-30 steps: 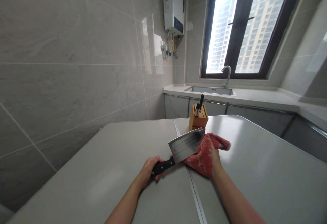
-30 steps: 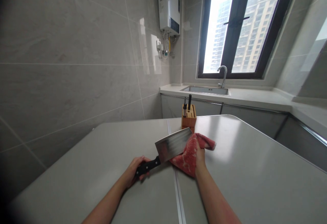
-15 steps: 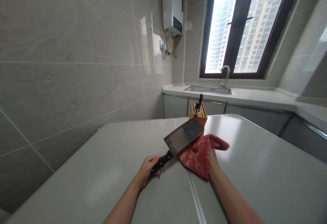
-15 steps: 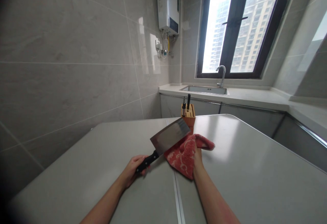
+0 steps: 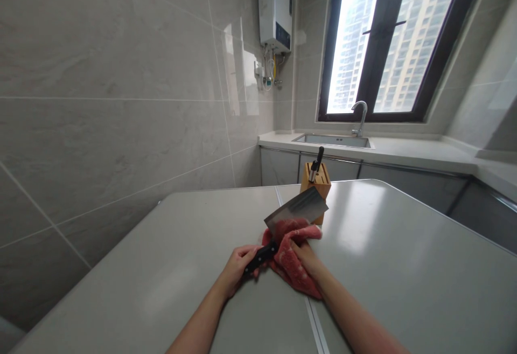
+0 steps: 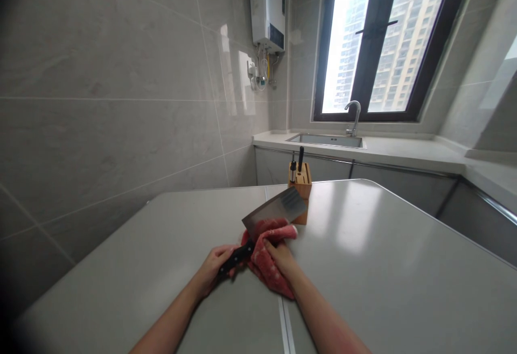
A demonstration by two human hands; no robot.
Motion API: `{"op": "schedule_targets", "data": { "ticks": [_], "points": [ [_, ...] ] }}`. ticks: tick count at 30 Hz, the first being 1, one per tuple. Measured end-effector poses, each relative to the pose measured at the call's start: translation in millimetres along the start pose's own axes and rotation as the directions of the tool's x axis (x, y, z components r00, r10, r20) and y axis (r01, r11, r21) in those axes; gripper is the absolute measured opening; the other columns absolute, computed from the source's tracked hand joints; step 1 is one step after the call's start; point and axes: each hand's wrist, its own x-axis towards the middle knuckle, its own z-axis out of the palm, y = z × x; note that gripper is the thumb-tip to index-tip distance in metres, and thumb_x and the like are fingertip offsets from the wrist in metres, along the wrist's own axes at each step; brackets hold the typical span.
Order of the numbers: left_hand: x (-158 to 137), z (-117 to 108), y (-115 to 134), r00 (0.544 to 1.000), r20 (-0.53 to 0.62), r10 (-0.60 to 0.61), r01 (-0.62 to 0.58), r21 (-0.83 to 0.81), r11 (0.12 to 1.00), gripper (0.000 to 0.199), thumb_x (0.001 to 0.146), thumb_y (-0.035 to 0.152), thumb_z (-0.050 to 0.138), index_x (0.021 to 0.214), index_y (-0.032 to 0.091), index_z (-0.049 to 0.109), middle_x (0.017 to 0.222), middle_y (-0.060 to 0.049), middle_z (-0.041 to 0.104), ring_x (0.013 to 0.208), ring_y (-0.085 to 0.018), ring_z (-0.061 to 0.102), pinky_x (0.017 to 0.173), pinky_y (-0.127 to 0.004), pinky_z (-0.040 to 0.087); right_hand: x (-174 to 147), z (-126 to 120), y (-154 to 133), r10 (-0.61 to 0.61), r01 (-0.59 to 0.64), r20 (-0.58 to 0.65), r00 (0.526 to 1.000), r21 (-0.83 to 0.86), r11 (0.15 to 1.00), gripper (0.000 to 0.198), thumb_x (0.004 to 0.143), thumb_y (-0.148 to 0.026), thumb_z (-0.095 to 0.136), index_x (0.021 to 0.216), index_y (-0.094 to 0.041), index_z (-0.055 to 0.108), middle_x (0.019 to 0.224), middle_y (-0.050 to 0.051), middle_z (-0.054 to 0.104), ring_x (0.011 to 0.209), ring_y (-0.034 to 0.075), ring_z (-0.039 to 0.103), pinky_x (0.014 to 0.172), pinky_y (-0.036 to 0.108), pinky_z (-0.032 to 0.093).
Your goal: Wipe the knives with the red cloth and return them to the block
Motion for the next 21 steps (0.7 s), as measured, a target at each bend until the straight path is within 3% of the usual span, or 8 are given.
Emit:
{"op": "schedule_targets", "data": {
  "ticks": [5,11,16,21],
  "points": [
    [-1,5,1,0.997,0.062,0.054,-0.06,0.094,0.994,0.053,0.083,0.057,0.059,0.102,0.01,0.073,0.076,-0.008,0.07,0.046,-0.009,0.053,0.047,-0.021,0.037,-13,17,-3,0.016,-0.016,0.039,0.999,0.001,1.0,0.044,0.054,-0.047,0.082,0.085,-0.019,0.069,0.094,0.012,0.073,0.097,0.033,0.065,0.096,0.048,0.048],
    [2,8,-2,0.995,0.084,0.052,-0.065,0.163,0.985,0.049,0.082,0.059,0.058,0.091,0.012,0.068,0.071,-0.006,0.068,0.044,-0.01,0.055,0.045,-0.021,0.038,-17,20,-6,0.082,-0.095,0.105,0.991,0.126,0.987,0.045,0.061,-0.05,0.08,0.092,-0.021,0.067,0.097,0.011,0.073,0.095,0.031,0.068,0.09,0.044,0.053],
    [1,8,-6,0.991,0.127,0.041,-0.071,0.24,0.968,0.046,0.085,0.059,0.053,0.085,0.013,0.062,0.065,-0.003,0.064,0.044,-0.01,0.052,0.044,-0.021,0.037,-17,17,-11,0.039,-0.044,0.035,0.999,0.147,0.988,0.047,0.058,-0.047,0.082,0.096,-0.023,0.067,0.102,0.009,0.073,0.103,0.032,0.065,0.093,0.042,0.052],
    [-2,9,-2,0.982,0.178,0.057,-0.12,0.367,0.922,0.04,0.082,0.051,0.063,0.089,0.012,0.066,0.062,0.0,0.057,0.049,-0.009,0.045,0.045,-0.02,0.031,-14,12,-13,0.003,-0.004,0.007,1.0,0.106,0.994,0.039,0.06,-0.046,0.081,0.091,-0.025,0.071,0.103,0.009,0.073,0.108,0.032,0.063,0.094,0.038,0.051]
  ]
}}
